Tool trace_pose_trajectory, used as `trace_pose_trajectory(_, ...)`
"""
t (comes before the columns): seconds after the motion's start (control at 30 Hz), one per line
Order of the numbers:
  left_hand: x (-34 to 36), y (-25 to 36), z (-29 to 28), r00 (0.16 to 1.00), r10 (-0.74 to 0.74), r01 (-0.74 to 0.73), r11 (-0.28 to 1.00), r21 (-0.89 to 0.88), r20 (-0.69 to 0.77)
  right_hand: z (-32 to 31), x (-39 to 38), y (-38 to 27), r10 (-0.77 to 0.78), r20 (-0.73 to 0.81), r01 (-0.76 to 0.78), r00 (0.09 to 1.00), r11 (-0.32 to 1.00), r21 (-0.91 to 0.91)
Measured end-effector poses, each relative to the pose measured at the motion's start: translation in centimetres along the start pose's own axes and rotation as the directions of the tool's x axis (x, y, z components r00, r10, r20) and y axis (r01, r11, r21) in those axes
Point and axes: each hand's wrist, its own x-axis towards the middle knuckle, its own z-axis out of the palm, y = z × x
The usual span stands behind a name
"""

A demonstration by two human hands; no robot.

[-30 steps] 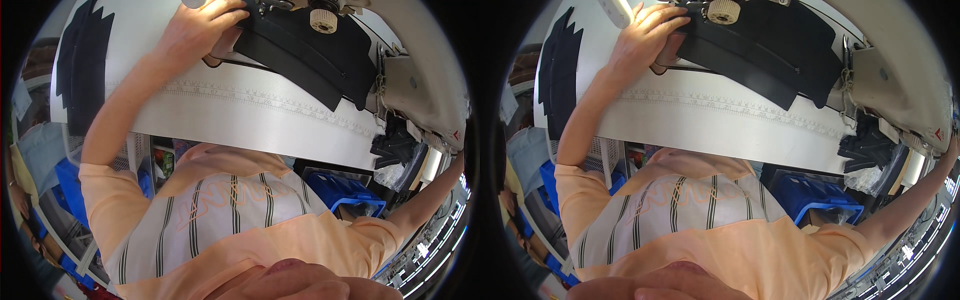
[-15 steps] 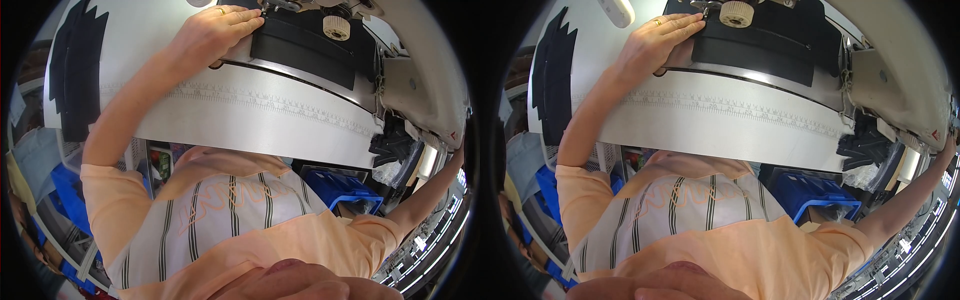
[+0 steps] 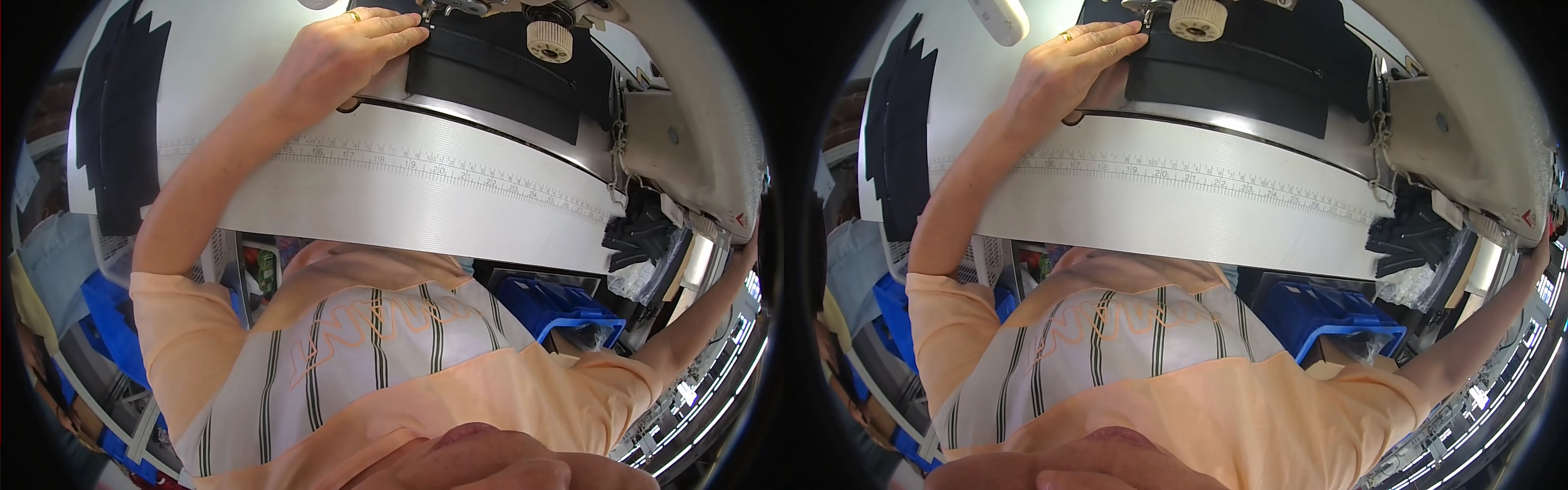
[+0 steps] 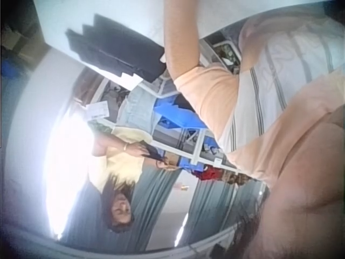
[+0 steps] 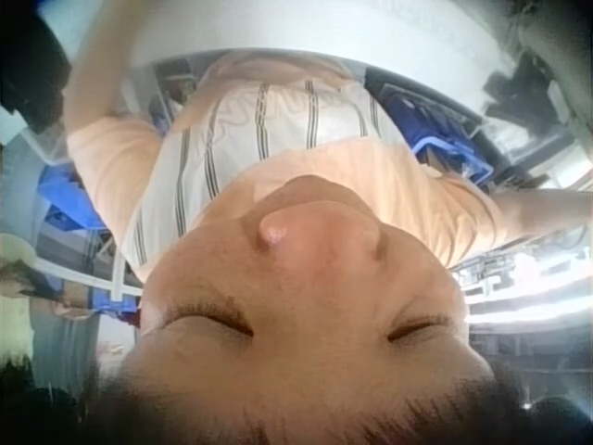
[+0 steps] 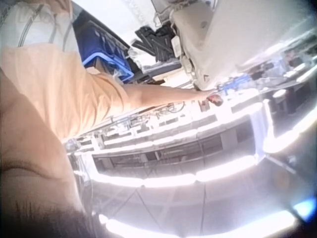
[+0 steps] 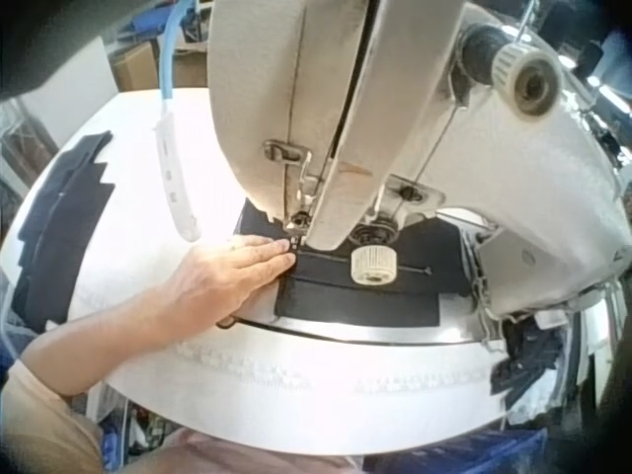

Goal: Sewing a zipper onto a leather component using an industrial sewing machine in a workshop.

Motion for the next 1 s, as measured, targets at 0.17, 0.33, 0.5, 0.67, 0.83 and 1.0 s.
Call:
trace_pose_trajectory(0.17, 0.0, 0.1, -0.3, 0.999, -0.009, 0.009, 1.000, 0.017, 0.035, 0.1, 0.2, -0.1, 0.009, -0.001, -0.009, 1.000, 1.000, 0.006)
trace_pose_trajectory(0.33, 0.0, 0.2, 0.0, 1.000, -0.011, 0.011, 1.000, 0.026, 0.026, 0.2, 0.5, 0.0, 0.010, 0.001, -0.010, 1.000, 1.000, 0.016)
trace_pose_trajectory(0.5, 0.0, 0.2, 0.2, 1.000, -0.003, 0.003, 1.000, 0.026, 0.000, -0.4, 1.2, 0.8, 0.001, -0.001, -0.001, 1.000, 1.000, 0.021)
trace_pose_trajectory(0.67, 0.2, 0.4, 0.2, 1.000, -0.012, 0.013, 1.000, 0.019, -0.011, -0.3, 0.9, 0.4, 0.004, -0.005, -0.004, 1.000, 1.000, 0.027)
trace_pose_trajectory(0.83, 0.3, 0.5, 0.2, 1.000, -0.017, 0.017, 1.000, 0.014, -0.019, -0.1, 0.7, 1.6, 0.011, -0.007, -0.011, 1.000, 0.999, 0.046)
trace_pose_trajectory(1.0, 0.4, 0.3, 0.2, 0.999, 0.008, -0.006, 0.999, 0.040, -0.046, -2.1, 3.5, 2.0, 0.018, 0.026, -0.020, 1.000, 0.998, 0.062)
